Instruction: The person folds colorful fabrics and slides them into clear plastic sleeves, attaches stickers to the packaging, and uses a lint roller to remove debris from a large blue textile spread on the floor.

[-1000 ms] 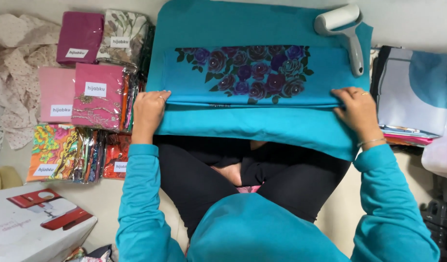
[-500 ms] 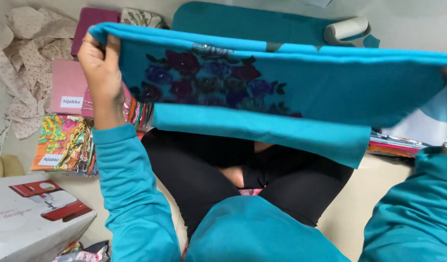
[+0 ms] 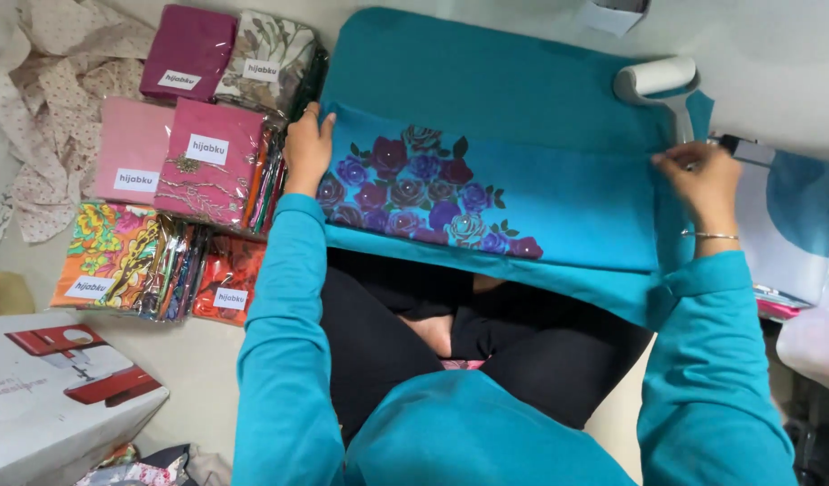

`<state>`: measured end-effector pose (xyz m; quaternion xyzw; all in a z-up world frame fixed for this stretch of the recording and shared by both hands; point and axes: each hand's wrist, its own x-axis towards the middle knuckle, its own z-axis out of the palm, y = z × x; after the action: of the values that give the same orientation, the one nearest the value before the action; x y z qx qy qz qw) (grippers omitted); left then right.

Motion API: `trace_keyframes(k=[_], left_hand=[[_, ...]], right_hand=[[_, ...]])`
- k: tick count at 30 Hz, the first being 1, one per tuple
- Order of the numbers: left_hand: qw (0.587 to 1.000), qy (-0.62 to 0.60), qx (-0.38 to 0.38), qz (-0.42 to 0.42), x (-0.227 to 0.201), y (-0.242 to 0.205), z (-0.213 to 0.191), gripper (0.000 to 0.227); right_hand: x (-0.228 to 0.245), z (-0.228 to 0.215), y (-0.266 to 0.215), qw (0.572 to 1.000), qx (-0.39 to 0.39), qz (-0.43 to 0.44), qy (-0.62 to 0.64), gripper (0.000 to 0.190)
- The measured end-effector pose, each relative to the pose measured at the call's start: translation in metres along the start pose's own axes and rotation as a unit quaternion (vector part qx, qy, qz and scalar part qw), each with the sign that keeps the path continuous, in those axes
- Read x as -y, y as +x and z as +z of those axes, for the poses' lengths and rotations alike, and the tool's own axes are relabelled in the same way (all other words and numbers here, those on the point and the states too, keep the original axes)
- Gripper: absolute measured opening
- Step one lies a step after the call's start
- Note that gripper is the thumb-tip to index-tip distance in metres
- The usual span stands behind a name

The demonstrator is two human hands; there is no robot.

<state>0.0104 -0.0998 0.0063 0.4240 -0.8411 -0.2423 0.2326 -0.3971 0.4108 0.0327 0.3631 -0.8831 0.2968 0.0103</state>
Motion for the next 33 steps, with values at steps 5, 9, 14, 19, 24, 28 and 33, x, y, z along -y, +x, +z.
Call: trace_keyframes(k=[5, 9, 14, 19, 24, 28, 33], left_hand=[[0.982, 0.142, -0.082, 0.097, -0.055, -0.028, -0.022, 0.046], [0.973, 0.062, 0.025, 0.219, -0.067, -0.074, -0.002, 0.037], [0.967, 0.160, 0.076, 0.184, -0.041, -0.089, 0.029, 0.064], [0.966, 0.165, 0.092, 0.175, -0.038, -0.088, 0.033, 0.067], [0.964, 0.162, 0.079, 0.197, -0.033, -0.088, 0.036, 0.066], [0.961, 0.181, 0.061, 0.202, -0.027, -0.087, 0.042, 0.065], [0.958, 0.186, 0.067, 0.208, -0.030, -0.086, 0.038, 0.066]], right_hand=[[-0.007, -0.002, 0.035, 0.970, -0.115, -0.074, -0.200, 0.067], [-0.004, 0.013, 0.048, 0.976, -0.033, -0.109, -0.185, 0.068], [0.068, -0.003, 0.031, 0.968, -0.121, -0.085, -0.202, 0.045], [0.206, -0.014, -0.023, 0.955, -0.031, -0.184, -0.231, 0.050], [0.263, 0.051, -0.063, 0.941, 0.072, -0.199, -0.262, 0.055], [0.251, 0.080, -0.088, 0.941, 0.045, -0.173, -0.288, 0.056], [0.230, 0.047, -0.157, 0.895, -0.012, -0.144, -0.422, 0.059]])
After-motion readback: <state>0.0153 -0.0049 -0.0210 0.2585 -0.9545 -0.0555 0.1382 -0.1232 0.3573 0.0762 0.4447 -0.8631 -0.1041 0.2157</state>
